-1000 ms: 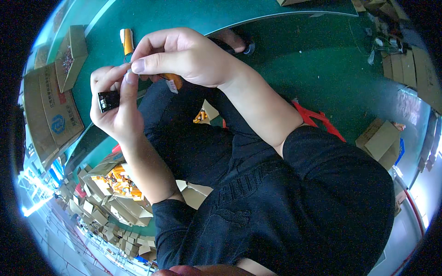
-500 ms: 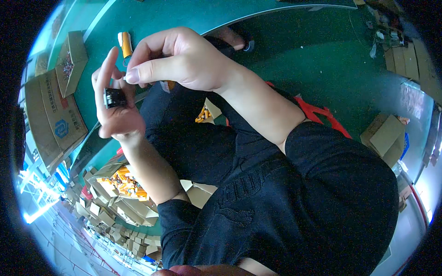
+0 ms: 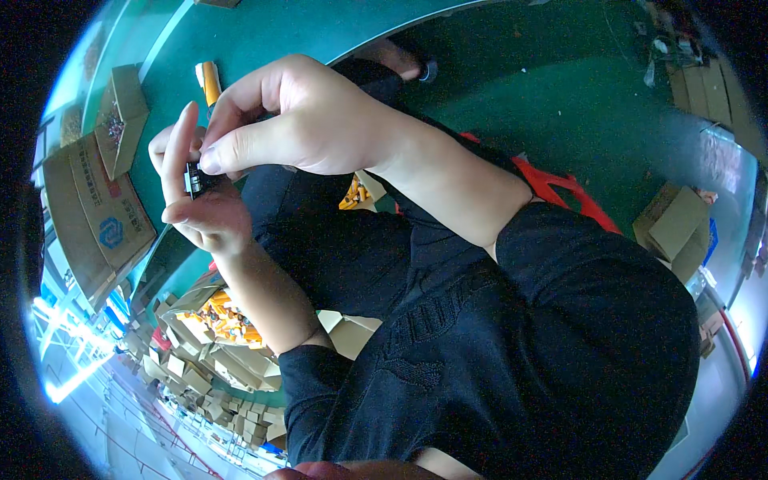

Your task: Assembling electronic components by inserting batteries into black plastic housings.

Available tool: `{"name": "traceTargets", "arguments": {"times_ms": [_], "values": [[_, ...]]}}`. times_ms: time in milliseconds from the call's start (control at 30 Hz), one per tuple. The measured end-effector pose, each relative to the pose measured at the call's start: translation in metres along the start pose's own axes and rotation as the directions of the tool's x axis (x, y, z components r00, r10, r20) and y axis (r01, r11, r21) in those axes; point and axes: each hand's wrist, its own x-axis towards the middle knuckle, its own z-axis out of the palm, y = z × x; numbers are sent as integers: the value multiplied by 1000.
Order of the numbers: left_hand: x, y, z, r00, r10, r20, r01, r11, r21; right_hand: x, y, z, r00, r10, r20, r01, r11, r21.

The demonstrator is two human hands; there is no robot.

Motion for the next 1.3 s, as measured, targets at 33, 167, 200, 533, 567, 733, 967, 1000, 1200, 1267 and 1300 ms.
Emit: {"name": "traceTargets", "arguments": {"times_ms": [33,167,200,533,567,733,967,1000,1200,1267,1300], "values": [[-1,-1,-1,1000,2,3,-2,1000,8,0,0,-1,1000,4,5,-3,1000,-12],[-1,-1,-2,1000,9,13,-10,999,31,-1,-1,-3,1000,14,18,-13,999,-50],[-1,-1,-2,1000,10,9,-10,999,40,-1,-1,-3,1000,13,17,-13,999,-47],[-2,-3,1,999,19,-26,-18,999,41,-1,0,-5,1000,-11,25,13,997,-77],[-2,-4,1,999,23,-33,-22,999,41,-1,0,-4,1000,-9,19,11,997,-83],[-2,-4,1,999,25,-34,-23,999,44,-1,0,-4,1000,-7,4,7,995,-96],[-1,-1,1,999,37,-4,-37,999,37,-1,-1,-5,1000,0,14,1,992,-125],[-1,-1,0,999,39,-3,-38,999,37,-1,-1,-5,1000,-1,14,3,992,-124],[0,-1,-5,997,13,74,-13,1000,0,-1,-6,-4,1000,14,1,-14,997,-71],[0,0,-8,992,-3,127,2,1000,14,-2,-13,-4,997,79,8,-79,997,-12],[0,0,-8,988,-12,153,9,1000,22,-2,-13,-4,994,112,14,-113,993,17]]}}
